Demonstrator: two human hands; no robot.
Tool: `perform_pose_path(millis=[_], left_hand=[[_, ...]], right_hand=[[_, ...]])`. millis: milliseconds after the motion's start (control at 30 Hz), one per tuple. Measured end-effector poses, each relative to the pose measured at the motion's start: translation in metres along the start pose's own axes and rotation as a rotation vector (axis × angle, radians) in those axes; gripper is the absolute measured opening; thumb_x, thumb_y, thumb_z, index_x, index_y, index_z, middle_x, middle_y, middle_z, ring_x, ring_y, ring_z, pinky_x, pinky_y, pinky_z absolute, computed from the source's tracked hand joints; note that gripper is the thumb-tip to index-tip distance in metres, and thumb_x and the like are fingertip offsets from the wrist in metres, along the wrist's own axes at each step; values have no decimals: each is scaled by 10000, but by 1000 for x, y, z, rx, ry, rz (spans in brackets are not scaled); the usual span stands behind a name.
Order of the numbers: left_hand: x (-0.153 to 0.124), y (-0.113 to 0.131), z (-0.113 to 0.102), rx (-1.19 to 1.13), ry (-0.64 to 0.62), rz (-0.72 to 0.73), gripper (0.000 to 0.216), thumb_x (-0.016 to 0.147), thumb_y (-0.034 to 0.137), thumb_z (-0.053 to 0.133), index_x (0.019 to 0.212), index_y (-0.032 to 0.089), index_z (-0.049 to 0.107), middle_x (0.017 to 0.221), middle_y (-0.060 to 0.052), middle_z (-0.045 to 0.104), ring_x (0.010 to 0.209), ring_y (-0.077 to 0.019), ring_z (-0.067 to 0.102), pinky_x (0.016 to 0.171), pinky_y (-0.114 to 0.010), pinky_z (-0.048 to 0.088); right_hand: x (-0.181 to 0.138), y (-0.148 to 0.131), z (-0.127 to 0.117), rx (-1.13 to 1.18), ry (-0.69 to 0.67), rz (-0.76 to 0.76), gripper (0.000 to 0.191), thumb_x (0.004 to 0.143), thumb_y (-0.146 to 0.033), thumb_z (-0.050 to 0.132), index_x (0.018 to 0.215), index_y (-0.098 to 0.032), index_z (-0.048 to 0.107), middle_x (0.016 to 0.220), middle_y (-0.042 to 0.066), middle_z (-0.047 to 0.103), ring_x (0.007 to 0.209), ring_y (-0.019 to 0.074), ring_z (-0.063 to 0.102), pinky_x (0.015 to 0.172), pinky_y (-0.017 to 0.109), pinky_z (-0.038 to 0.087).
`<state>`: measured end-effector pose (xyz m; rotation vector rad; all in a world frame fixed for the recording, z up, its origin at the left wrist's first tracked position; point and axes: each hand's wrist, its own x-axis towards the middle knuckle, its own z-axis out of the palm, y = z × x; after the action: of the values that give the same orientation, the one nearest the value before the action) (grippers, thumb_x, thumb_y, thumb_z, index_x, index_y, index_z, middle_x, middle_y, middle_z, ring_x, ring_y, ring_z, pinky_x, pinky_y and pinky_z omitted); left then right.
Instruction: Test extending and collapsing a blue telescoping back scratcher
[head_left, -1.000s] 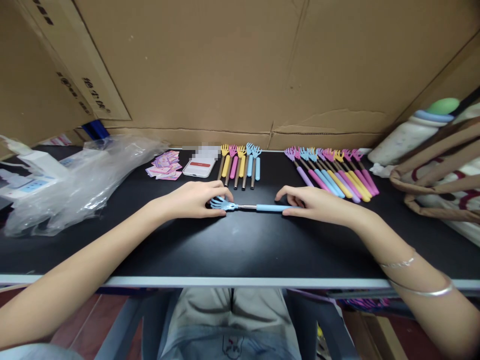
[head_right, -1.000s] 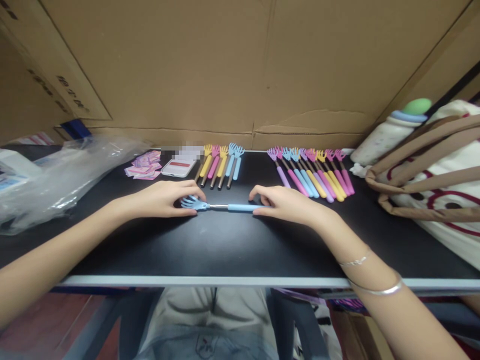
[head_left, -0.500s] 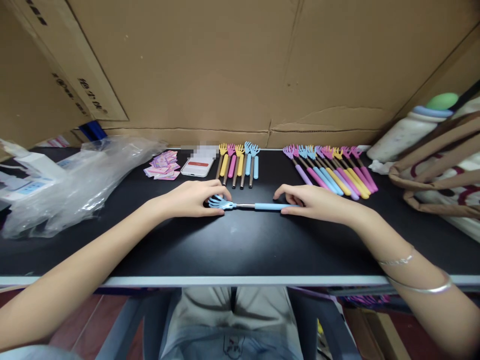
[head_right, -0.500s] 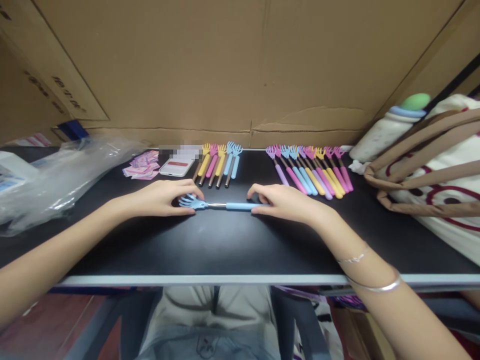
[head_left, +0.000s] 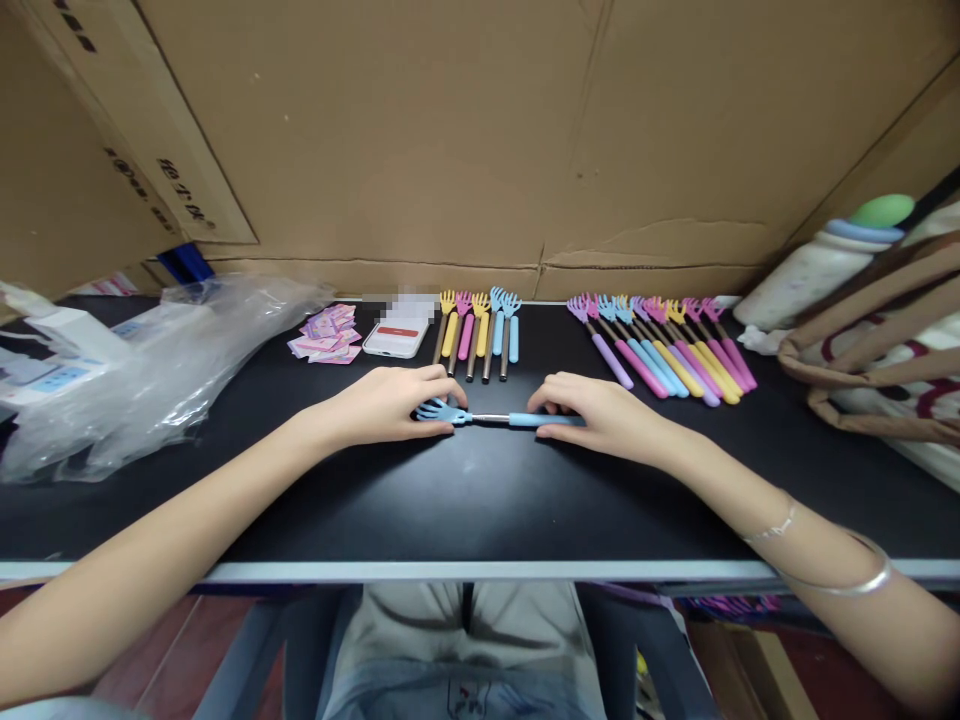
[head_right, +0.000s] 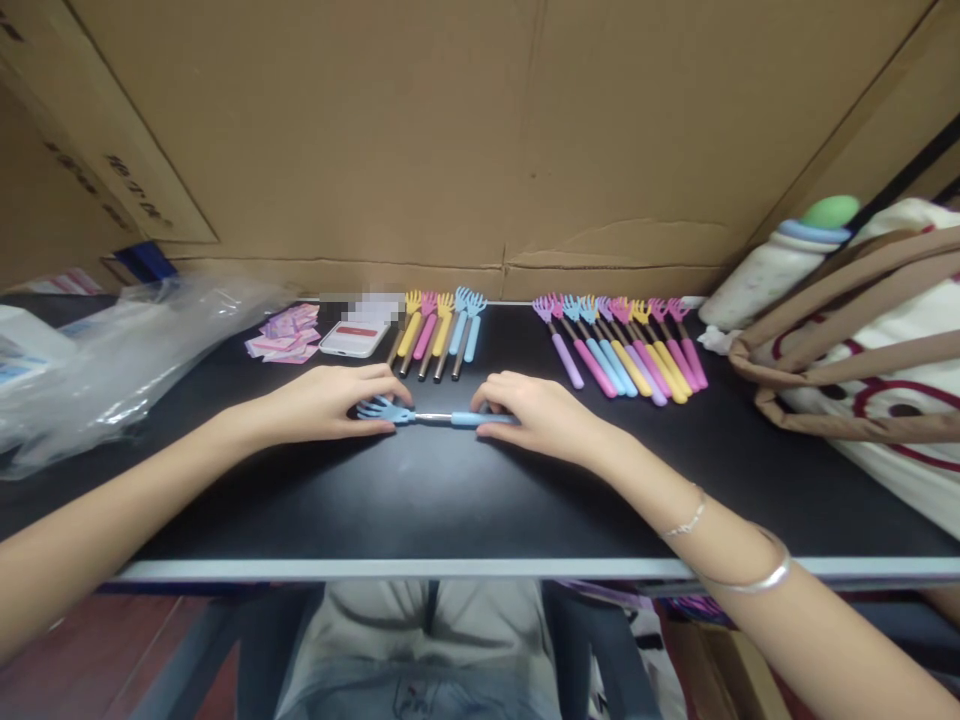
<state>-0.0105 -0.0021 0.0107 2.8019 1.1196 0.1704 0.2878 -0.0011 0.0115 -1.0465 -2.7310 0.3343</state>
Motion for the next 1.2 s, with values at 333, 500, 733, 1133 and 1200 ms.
perform_pose_path(millis=[333, 500, 733, 1133, 1200], left_hand=[[4, 1, 4, 12, 65, 49, 245, 912, 425, 535, 1097, 274, 593, 1053, 33, 620, 851, -112, 605, 683, -194, 386], [3, 2, 4, 27, 73, 59, 244, 895, 435, 561, 1067, 267, 601, 1046, 40, 633, 841, -115, 609, 671, -203, 374], [1, 3, -1, 23, 48, 35, 281, 854, 438, 617, 1080, 273, 591, 1065, 48, 622, 874, -117, 604, 681, -201, 368], [1, -5, -3, 16, 5, -29, 335, 850, 519, 586, 1099, 294, 583, 1020, 41, 592, 836, -122, 578, 657, -216, 366], [1, -4, -3, 18, 5, -28, 336, 855, 523, 579, 1098, 292, 579, 1024, 37, 592, 842, -126, 579, 661, -217, 367]], right_hand=[[7, -1, 13, -40, 77, -58, 199, 897, -388, 574, 962, -205, 613, 874, 21, 590, 773, 141, 527, 660, 240, 354], [5, 0, 8, -35, 77, -40, 160, 883, -349, 585, 934, -201, 620, 831, 12, 580, 749, 136, 521, 646, 239, 352], [3, 4, 2, -38, 65, -25, 166, 880, -341, 573, 932, -195, 633, 837, 22, 583, 749, 141, 521, 646, 243, 350], [-1, 9, -2, -1, 15, 8, 187, 877, -355, 581, 960, -196, 634, 844, 13, 599, 715, 129, 513, 629, 235, 341], [-1, 9, -3, 3, 6, 9, 189, 880, -353, 579, 974, -197, 633, 844, 11, 601, 708, 128, 511, 625, 233, 338]])
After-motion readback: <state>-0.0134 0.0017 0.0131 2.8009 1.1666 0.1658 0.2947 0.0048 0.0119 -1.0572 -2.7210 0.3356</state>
